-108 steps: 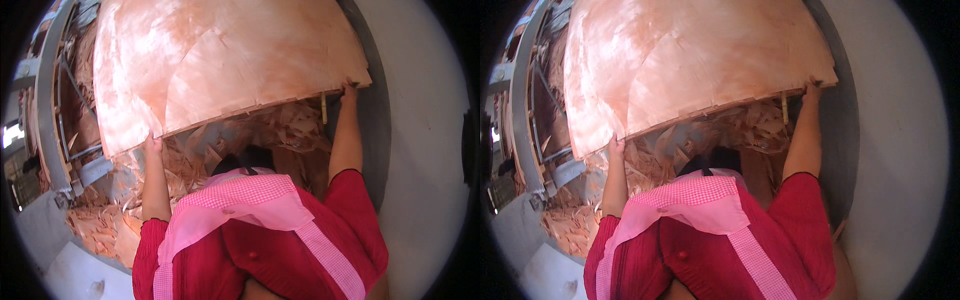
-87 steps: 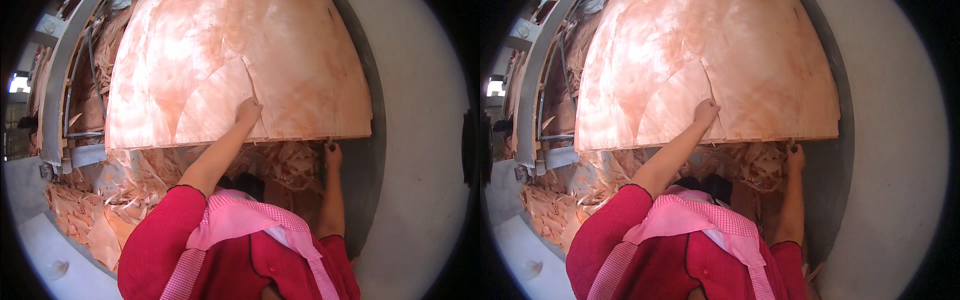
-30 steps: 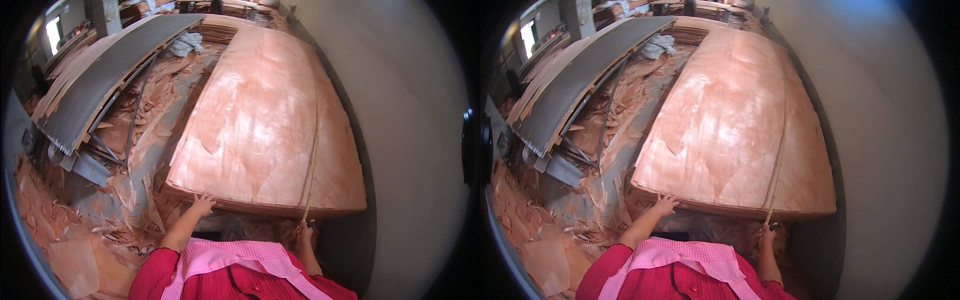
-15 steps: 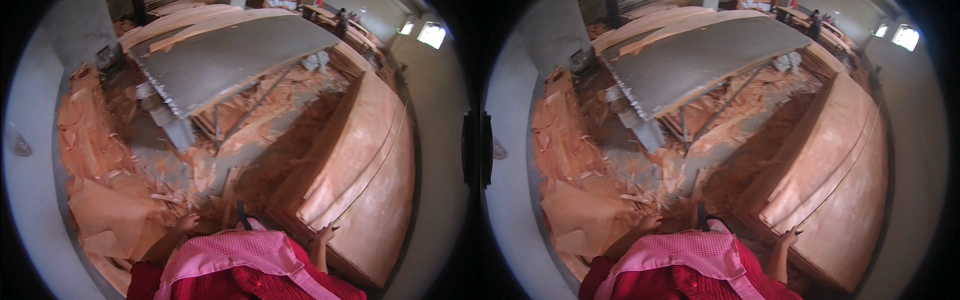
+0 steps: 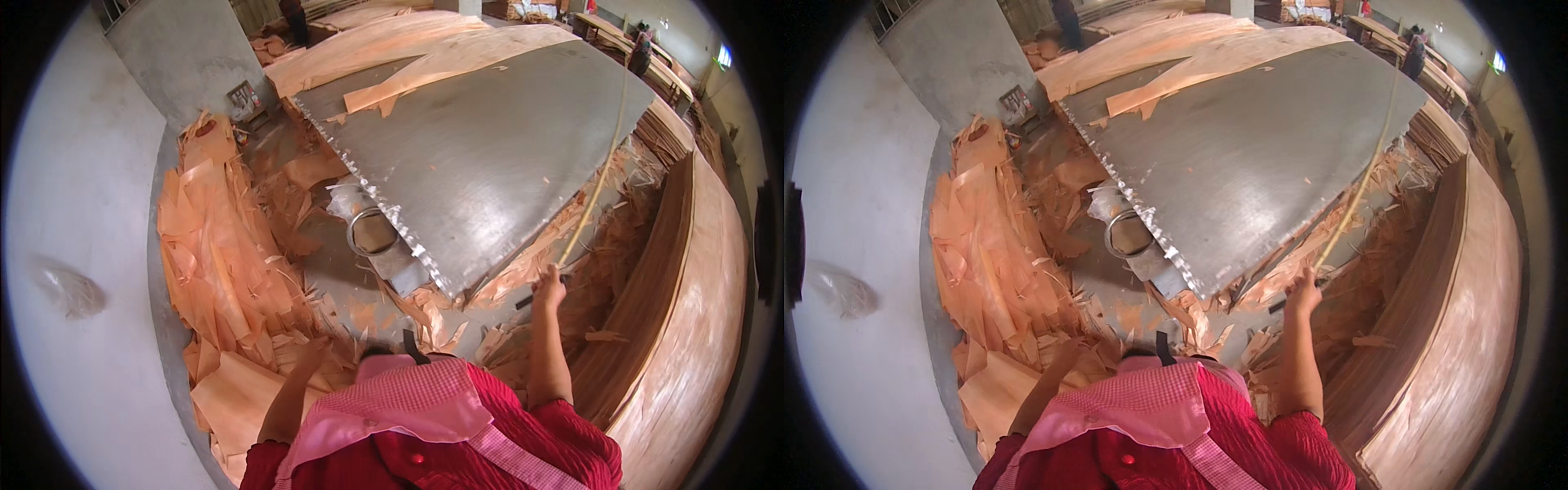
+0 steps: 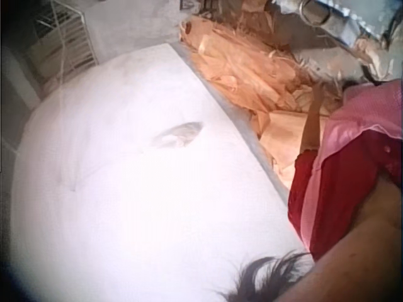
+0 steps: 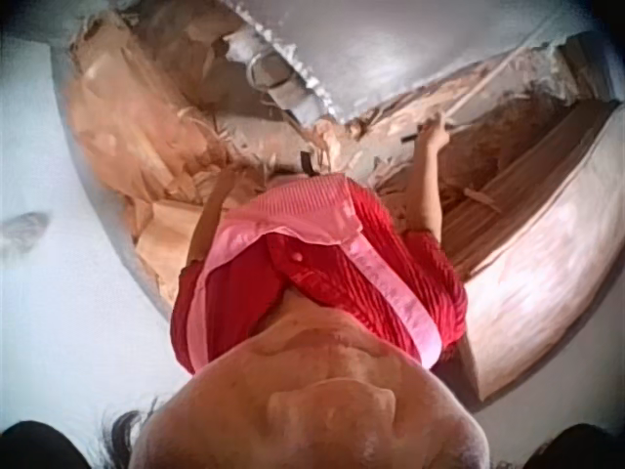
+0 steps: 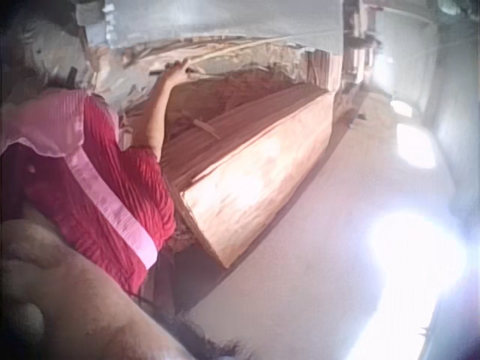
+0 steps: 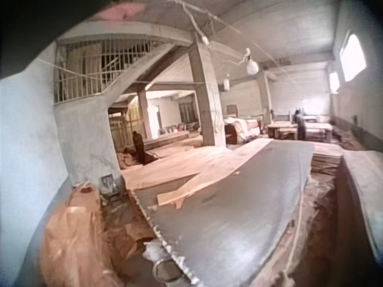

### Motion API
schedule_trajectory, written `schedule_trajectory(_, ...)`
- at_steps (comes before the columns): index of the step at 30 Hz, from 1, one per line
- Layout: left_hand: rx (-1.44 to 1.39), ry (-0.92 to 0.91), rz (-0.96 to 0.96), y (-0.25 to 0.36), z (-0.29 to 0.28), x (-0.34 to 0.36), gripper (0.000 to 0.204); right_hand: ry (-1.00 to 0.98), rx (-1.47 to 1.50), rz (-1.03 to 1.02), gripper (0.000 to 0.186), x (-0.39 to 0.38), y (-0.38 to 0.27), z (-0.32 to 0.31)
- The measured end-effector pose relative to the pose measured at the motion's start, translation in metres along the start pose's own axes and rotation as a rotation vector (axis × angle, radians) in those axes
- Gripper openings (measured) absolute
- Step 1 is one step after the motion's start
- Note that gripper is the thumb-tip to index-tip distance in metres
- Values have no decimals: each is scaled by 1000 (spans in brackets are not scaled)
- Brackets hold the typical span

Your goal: The person works with sheets of wood veneer, using a knife to trim edges and small pieces of tape to secure sections. The person moves different sheets on a metal work table and handles thin strips of wood.

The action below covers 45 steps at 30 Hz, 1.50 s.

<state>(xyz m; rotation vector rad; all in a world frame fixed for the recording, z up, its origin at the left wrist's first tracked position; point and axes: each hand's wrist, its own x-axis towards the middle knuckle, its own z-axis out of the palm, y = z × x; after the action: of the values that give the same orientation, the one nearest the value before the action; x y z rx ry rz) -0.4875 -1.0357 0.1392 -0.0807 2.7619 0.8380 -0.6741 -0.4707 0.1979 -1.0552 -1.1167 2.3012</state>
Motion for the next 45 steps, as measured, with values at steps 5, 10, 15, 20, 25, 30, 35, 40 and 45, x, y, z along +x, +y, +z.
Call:
schedule_trajectory(5, 28, 86, -427, -171, -15, -40, 25, -93, 95, 110, 19, -6, 63, 172)
schedule_trajectory(10, 232, 20, -383, -250, -128, 58, 24, -103, 31, 131, 22, -27, 154, 324)
schedule_trajectory(15, -194, 179, 73, -177, -246, 323, 31, -66, 20, 141, 24, -48, 257, 468)
schedule_trajectory(20, -852, -384, 80, -39, -302, 513, 43, -499, -329, 192, 30, -92, 307, 581)
schedule_trajectory(25, -867, -835, -108, -17, -352, 648, 39, -590, -856, 41, 23, -22, 296, 632)
schedule_trajectory(30, -658, -611, -108, -22, -431, 761, 14, -382, -1182, -693, 34, 97, 269, 767)
schedule_trajectory(35, -467, -466, -3, -34, -511, 888, 12, -605, -1834, -534, 30, 178, 289, 847)
schedule_trajectory(40, -365, -338, 114, -85, -502, 1020, 16, -374, -1788, -225, 32, 169, 273, 865)
schedule_trajectory(45, -517, -496, 81, -130, -490, 1087, 21, -65, -1360, -455, 29, 130, 246, 919)
